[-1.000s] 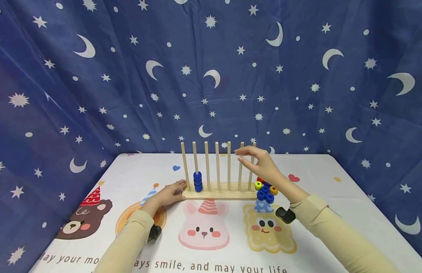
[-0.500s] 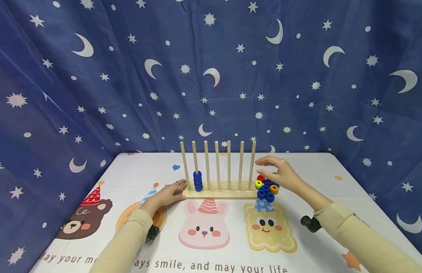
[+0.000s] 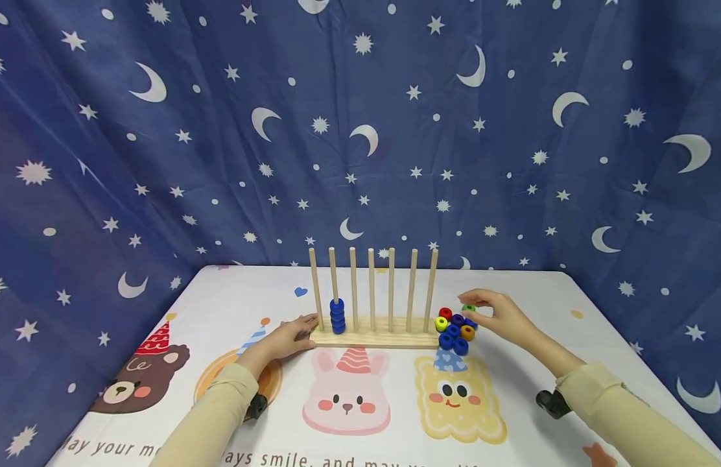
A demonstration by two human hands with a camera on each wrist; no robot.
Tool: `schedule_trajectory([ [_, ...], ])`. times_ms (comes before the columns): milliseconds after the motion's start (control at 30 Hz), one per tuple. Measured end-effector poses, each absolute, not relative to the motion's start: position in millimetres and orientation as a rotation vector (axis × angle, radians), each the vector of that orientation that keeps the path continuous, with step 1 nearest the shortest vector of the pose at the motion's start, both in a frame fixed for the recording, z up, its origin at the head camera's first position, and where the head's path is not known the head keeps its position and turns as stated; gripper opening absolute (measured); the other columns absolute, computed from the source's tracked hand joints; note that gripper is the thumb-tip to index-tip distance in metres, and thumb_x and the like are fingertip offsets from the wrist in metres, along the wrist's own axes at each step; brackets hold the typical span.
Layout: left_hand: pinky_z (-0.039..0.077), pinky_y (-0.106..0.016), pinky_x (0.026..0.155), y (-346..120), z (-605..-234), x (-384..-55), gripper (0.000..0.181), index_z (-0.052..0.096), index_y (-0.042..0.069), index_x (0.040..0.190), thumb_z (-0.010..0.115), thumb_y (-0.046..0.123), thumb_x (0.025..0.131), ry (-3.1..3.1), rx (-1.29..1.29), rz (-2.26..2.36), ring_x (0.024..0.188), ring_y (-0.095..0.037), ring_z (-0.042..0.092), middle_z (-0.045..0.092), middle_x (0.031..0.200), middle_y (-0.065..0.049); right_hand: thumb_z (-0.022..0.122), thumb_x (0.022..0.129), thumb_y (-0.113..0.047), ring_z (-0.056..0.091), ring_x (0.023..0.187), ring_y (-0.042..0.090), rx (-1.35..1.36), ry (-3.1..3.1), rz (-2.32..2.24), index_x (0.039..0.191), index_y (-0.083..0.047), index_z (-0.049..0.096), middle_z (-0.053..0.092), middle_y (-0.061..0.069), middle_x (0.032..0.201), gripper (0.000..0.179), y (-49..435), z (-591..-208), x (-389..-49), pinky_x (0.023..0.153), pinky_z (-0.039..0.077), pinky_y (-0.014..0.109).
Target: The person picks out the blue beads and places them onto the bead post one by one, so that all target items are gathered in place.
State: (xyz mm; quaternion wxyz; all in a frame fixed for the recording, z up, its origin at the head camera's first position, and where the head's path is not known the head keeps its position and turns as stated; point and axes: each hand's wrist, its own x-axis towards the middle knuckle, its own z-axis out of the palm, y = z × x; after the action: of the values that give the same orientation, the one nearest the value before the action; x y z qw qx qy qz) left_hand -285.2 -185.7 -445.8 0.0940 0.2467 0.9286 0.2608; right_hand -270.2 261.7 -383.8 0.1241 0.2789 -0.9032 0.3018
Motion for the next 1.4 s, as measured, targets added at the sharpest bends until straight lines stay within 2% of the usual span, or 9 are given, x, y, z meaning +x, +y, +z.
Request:
schedule_trajectory([
  [367,0.014,-0.072,0.106,-186,-449,-287,0.059,0.04,-0.003,0.14,0.06,0.023,0.091,2.765,0.721,0.761,0.137,-0.05,0.025,0.032,0.15,-0.023,0.067,0.086,-0.009,0.063,0.095,0.036,0.768,-2.816,0.862,0.113,0.006,0.062,0.066,0.024,0.107,0.03,289,-398,-285,0.081,0.054,0.049],
  [600,0.015,-0.073,0.105,-185,-449,-288,0.058,0.042,-0.005,0.138,0.062,0.022,0.09,2.742,0.772,0.785,0.136,-0.052,0.025,0.033,0.148,-0.025,0.067,0.086,-0.007,0.063,0.095,0.035,0.729,-2.849,0.891,0.113,0.008,0.061,0.065,0.026,0.107,0.032,303,-407,-293,0.084,0.052,0.05],
  [933,0.015,-0.072,0.106,-185,-448,-288,0.058,0.042,-0.005,0.138,0.061,0.022,0.091,2.758,0.758,0.789,0.136,-0.052,0.024,0.033,0.149,-0.025,0.067,0.084,-0.005,0.062,0.094,0.037,0.759,-2.873,0.877,0.112,0.01,0.06,0.064,0.028,0.107,0.032,306,-408,-304,0.084,0.053,0.051],
  [1200,0.012,-0.076,0.102,-186,-449,-285,0.059,0.04,-0.007,0.138,0.061,0.021,0.091,2.734,0.8,0.836,0.135,-0.054,0.023,0.033,0.148,-0.026,0.065,0.084,-0.001,0.063,0.096,0.039,0.73,-2.953,0.921,0.109,0.011,0.061,0.064,0.027,0.106,0.027,305,-408,-309,0.085,0.052,0.05],
  [1400,0.012,-0.076,0.103,-186,-449,-287,0.058,0.041,-0.006,0.138,0.062,0.021,0.091,2.749,0.792,0.835,0.135,-0.054,0.023,0.033,0.148,-0.025,0.065,0.084,-0.002,0.063,0.093,0.035,0.717,-2.982,0.933,0.109,0.011,0.06,0.065,0.026,0.104,0.028,302,-411,-312,0.083,0.054,0.048],
])
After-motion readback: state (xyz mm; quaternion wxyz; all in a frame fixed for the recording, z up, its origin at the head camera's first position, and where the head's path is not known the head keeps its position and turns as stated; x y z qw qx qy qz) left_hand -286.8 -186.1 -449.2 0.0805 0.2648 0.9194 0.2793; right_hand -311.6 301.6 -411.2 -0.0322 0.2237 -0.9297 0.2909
